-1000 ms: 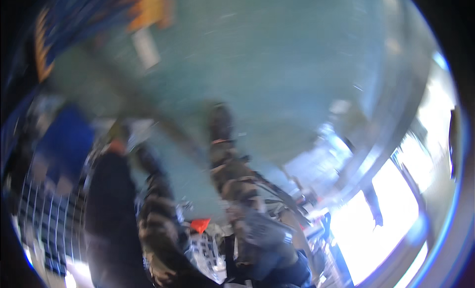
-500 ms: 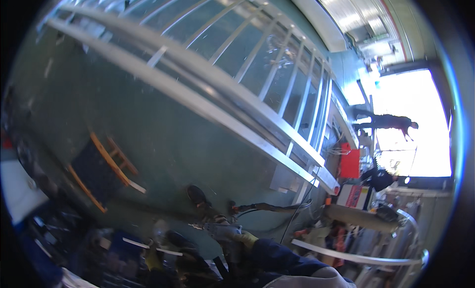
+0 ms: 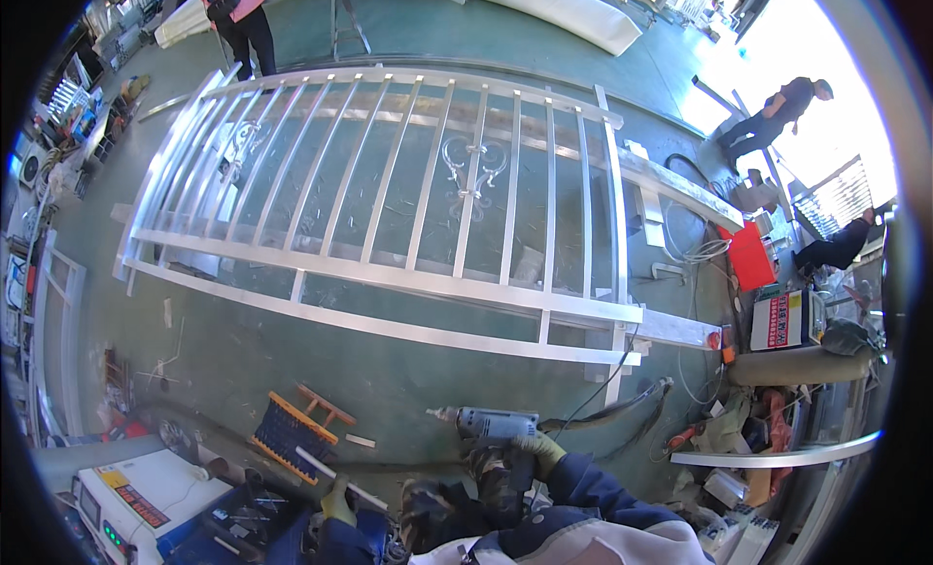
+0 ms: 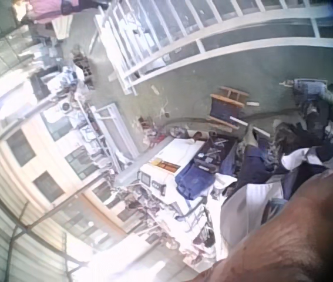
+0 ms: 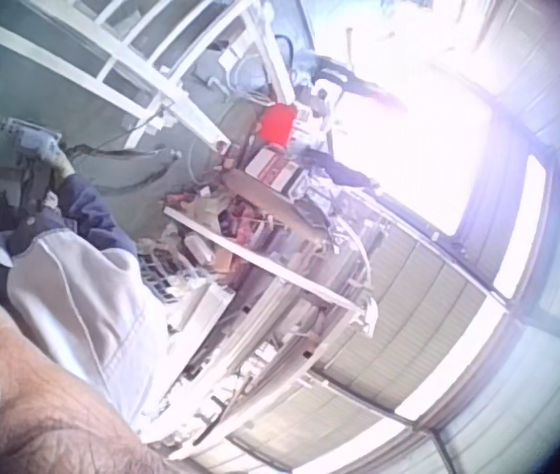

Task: The person assembles a decorative metal gate by attaching ornate metal pieces to a metal frame using a power drill. They position the pieces, drill them into place, and move around the frame to secure multiple sections.

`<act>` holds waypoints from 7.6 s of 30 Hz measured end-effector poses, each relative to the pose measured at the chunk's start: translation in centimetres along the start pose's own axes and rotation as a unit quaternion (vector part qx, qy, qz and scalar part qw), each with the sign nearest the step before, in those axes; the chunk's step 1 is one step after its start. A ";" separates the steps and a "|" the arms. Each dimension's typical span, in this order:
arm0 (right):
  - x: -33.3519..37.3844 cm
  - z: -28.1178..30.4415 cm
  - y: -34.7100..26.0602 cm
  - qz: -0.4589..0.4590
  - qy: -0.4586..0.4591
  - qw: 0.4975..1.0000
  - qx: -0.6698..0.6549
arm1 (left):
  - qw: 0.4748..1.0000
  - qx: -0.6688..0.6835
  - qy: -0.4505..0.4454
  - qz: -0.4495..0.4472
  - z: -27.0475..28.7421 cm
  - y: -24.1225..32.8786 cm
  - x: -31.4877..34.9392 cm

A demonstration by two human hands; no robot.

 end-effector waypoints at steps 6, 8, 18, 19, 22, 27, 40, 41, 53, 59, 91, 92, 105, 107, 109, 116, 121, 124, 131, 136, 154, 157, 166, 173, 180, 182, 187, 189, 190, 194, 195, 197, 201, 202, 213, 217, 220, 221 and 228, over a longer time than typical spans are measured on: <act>-0.8 2.5 -5.5 0.045 0.083 0.994 -0.049 | 0.992 -0.063 -0.112 -0.003 -14.5 7.6 2.2; -1.2 2.9 -7.0 0.059 0.096 0.991 -0.068 | 0.985 -0.080 -0.153 0.023 -19.3 8.5 3.8; -3.3 4.6 -12.4 0.116 0.204 0.962 -0.141 | 0.895 -0.283 -0.339 0.064 -36.2 11.7 9.0; -3.9 4.4 -12.8 0.120 0.215 0.958 -0.147 | 0.883 -0.293 -0.361 0.065 -36.7 12.0 8.5; -5.2 5.2 -13.8 0.131 0.243 0.947 -0.166 | 0.852 -0.312 -0.413 0.085 -39.2 11.9 8.5; -7.2 5.8 -14.6 0.127 0.231 0.939 -0.221 | 0.797 -0.422 -0.421 0.100 -40.3 9.9 5.4; -13.9 11.3 -21.5 0.078 0.213 0.939 -0.257 | 0.621 -0.703 -0.277 -0.209 -75.5 20.3 -0.1; -14.2 11.5 -21.6 0.066 0.208 0.942 -0.254 | 0.622 -0.704 -0.262 -0.219 -78.8 21.4 -1.2; -15.8 13.7 -24.7 0.014 0.256 0.917 -0.305 | 0.541 -0.719 -0.182 -0.396 -109.3 25.7 -9.4; -16.3 13.8 -23.3 -0.032 0.292 0.894 -0.337 | 0.496 -0.740 -0.167 -0.422 -113.8 25.4 -13.3; -17.9 14.2 -26.0 -0.040 0.298 0.903 -0.308 | 0.507 -0.630 -0.249 -0.533 -101.0 23.9 -10.5; -18.0 14.2 -26.1 -0.042 0.295 0.904 -0.305 | 0.534 -0.610 -0.249 -0.531 -101.0 23.7 -10.5; -18.0 13.7 -26.8 -0.033 0.297 0.906 -0.299 | 0.549 -0.545 -0.266 -0.576 -102.6 23.7 -11.1; -18.0 13.7 -26.9 -0.032 0.299 0.907 -0.294 | 0.566 -0.531 -0.264 -0.573 -103.6 23.9 -11.4; -17.9 13.6 -26.8 -0.036 0.305 0.906 -0.291 | 0.559 -0.534 -0.247 -0.585 -105.4 24.6 -11.7; -18.1 14.0 -27.1 -0.023 0.311 0.910 -0.275 | 0.514 -0.529 -0.246 -0.629 -106.1 24.4 -11.6; -18.5 14.6 -29.0 -0.013 0.318 0.916 -0.243 | 0.568 -0.491 -0.258 -0.608 -104.8 26.1 -11.5; -19.1 15.1 -31.2 0.036 0.309 0.921 -0.236 | 0.593 -0.465 -0.251 -0.607 -102.1 28.0 -9.9; -23.2 14.3 -40.4 0.155 0.282 0.925 -0.200 | 0.730 -0.498 -0.272 -0.382 -88.5 23.2 -14.5; -26.7 14.3 -49.6 0.237 0.254 0.932 -0.105 | 0.759 -0.553 -0.224 -0.261 -84.0 17.2 -15.1; -40.5 7.7 -66.5 0.160 0.314 0.806 0.475 | 0.906 -0.353 -0.180 -0.151 -85.0 14.3 -15.5; -40.9 8.0 -66.5 0.141 0.312 0.805 0.485 | 0.906 -0.359 -0.171 -0.142 -85.0 14.0 -15.5; -42.7 8.2 -66.4 0.135 0.289 0.798 0.511 | 0.904 -0.366 -0.168 -0.147 -84.8 14.0 -15.7; -44.7 5.1 -68.5 0.112 0.230 0.732 0.632 | 0.897 -0.384 -0.154 -0.154 -84.4 13.1 -17.3; -45.8 3.5 -69.9 0.106 0.232 0.620 0.742 | 0.882 -0.403 -0.155 -0.189 -85.1 14.5 -16.0; -45.7 3.4 -69.5 0.110 0.223 0.616 0.747 | 0.885 -0.398 -0.153 -0.190 -84.8 14.5 -16.2; -45.4 4.2 -69.6 0.102 0.213 0.619 0.749 | 0.881 -0.406 -0.157 -0.186 -85.4 14.1 -15.6; -45.6 2.2 -70.1 0.097 0.212 0.598 0.767 | 0.868 -0.436 -0.141 -0.189 -84.8 13.9 -17.0; -46.1 2.0 -70.0 0.088 0.209 0.594 0.772 | 0.867 -0.440 -0.141 -0.185 -84.5 13.8 -17.3; -46.5 2.0 -70.1 0.082 0.209 0.583 0.781 | 0.887 -0.392 -0.168 -0.176 -85.1 12.9 -17.1; -46.1 2.3 -70.1 0.075 0.208 0.590 0.777 | 0.885 -0.398 -0.165 -0.178 -85.0 13.1 -16.9; -45.8 3.3 -70.4 0.100 0.215 0.582 0.778 | 0.881 -0.412 -0.157 -0.174 -85.2 13.0 -16.3; -46.1 2.9 -70.3 0.093 0.225 0.595 0.766 | 0.891 -0.393 -0.156 -0.163 -84.6 12.9 -17.4; -46.1 2.7 -70.4 0.100 0.225 0.594 0.766 | 0.890 -0.395 -0.155 -0.167 -84.3 12.7 -17.9; -46.5 5.1 -70.6 0.160 0.193 0.635 0.731 | 0.880 -0.429 -0.142 -0.149 -85.0 15.0 -15.2; -45.7 4.5 -71.0 0.173 0.195 0.660 0.704 | 0.882 -0.406 -0.152 -0.187 -85.4 13.5 -16.1; -45.5 4.5 -70.7 0.165 0.207 0.649 0.713 | 0.890 -0.408 -0.155 -0.131 -84.9 13.7 -15.8; -45.7 4.7 -70.7 0.165 0.207 0.651 0.711 | 0.890 -0.406 -0.151 -0.141 -84.9 13.9 -15.9; -45.8 3.5 -70.6 0.137 0.201 0.661 0.709 | 0.882 -0.417 -0.157 -0.155 -84.7 13.3 -16.6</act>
Point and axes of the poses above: each hand's wrist, its own x-axis away from the middle knuckle, its own z-axis out of the back of the hand, y = z × x, the point moved 10 cm from there along -x, towards the middle knuckle, and after that the axes turned 8 degrees about x, right-handed, at the moved point
